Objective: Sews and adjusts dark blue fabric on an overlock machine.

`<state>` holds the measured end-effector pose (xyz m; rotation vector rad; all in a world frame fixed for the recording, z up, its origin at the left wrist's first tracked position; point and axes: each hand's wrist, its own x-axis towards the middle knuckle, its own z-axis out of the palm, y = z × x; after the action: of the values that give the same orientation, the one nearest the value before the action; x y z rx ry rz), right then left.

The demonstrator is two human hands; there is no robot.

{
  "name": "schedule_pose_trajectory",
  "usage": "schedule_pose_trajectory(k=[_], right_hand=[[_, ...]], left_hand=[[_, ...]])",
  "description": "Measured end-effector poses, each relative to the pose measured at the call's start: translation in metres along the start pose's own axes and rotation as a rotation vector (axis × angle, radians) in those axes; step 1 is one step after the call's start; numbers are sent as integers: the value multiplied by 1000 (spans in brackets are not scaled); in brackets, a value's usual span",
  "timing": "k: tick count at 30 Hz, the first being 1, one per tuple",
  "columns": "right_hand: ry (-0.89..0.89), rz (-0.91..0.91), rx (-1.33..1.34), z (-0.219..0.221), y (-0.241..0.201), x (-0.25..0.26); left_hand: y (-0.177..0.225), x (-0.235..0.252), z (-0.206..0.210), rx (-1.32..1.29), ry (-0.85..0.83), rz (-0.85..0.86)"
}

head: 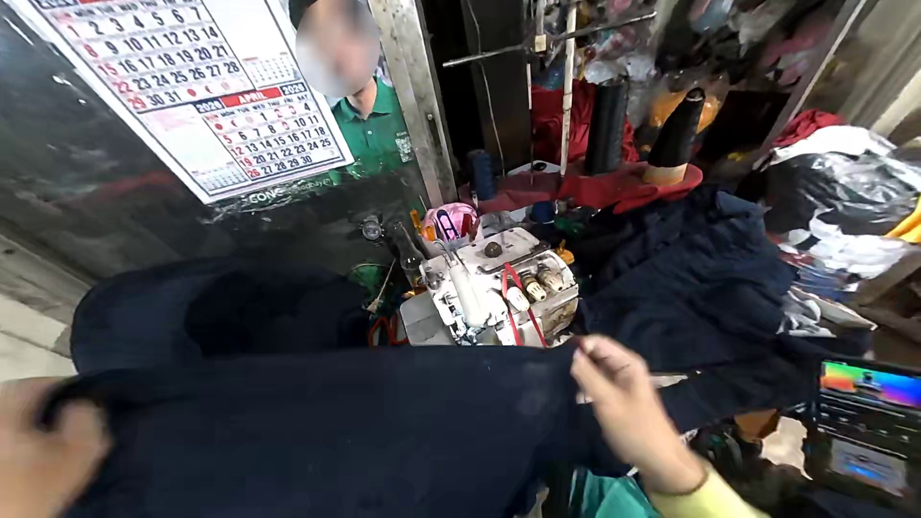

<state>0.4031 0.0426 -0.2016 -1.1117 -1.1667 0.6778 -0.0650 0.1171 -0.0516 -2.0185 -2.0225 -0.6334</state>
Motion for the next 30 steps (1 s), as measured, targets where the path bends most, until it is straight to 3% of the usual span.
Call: schedule_pose_trajectory(k=[2,4,8,11,16,20,23,25,28,30], right_hand=[[-66,145,162,23,19,-7],[-103,174,218,36,28,-10],[-167,116,198,43,16,-9],[-191,35,178,44,13,-15],[-487,66,-45,47,38,-50],[-649,51,49,41,18,-60],[-490,-21,27,45,14,-46],[-351,1,-189,53,43,-34],[-397,68,-271,54,60,-28],[-464,45,-255,51,59,-27]], left_hand=[[0,14,39,-3,-5,215],[58,2,64,-162,14,409],[174,-35,106,-483,-257,672],[201,-50,131,-514,-360,773],[176,-57,152,-707,-291,723],[162,-52,120,-725,-250,725],[166,-43,103,-669,-99,663],[173,-34,129,-544,-9,579],[176,-31,181,-379,-44,478],[178,-31,190,-362,-27,476]])
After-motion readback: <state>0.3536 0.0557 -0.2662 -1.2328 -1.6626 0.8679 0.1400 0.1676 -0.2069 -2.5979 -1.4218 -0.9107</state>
